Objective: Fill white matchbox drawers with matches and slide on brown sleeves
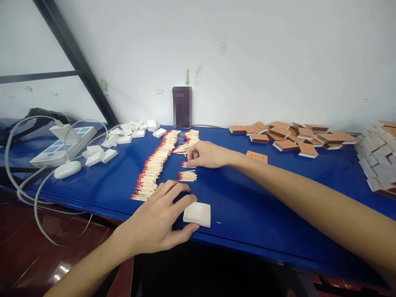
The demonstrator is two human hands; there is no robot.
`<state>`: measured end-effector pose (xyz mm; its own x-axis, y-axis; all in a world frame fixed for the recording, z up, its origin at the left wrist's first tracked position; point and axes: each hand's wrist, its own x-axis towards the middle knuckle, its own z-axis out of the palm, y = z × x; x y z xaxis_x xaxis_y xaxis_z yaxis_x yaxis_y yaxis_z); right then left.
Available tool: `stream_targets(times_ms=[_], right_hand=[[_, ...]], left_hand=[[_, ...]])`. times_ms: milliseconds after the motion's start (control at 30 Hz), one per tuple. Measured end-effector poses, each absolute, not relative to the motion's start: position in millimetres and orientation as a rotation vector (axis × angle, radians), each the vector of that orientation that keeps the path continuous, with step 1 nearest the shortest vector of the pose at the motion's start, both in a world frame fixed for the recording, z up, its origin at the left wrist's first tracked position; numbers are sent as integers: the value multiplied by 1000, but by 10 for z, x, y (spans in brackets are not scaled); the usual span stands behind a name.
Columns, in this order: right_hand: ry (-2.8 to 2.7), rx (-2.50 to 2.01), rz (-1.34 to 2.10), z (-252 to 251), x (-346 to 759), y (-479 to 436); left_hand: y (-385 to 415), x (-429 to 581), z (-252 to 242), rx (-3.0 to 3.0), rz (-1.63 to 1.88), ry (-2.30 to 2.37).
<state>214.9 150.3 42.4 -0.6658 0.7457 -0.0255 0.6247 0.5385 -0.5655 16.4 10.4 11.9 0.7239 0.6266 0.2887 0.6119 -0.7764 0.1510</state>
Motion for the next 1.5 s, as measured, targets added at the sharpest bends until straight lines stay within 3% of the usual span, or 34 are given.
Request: stream_targets(times_ms=[1067,1300,1500], right_hand=[[-2516,-1201,753,370,2111,1505],[-2336,-1231,351,305,2024,1512],[-2357,-1357,259,375,1877,1540]], left_hand=[[83,157,116,2877,515,1030],[90,159,117,2888,520,1030],[84,158,118,2904,538,1031]])
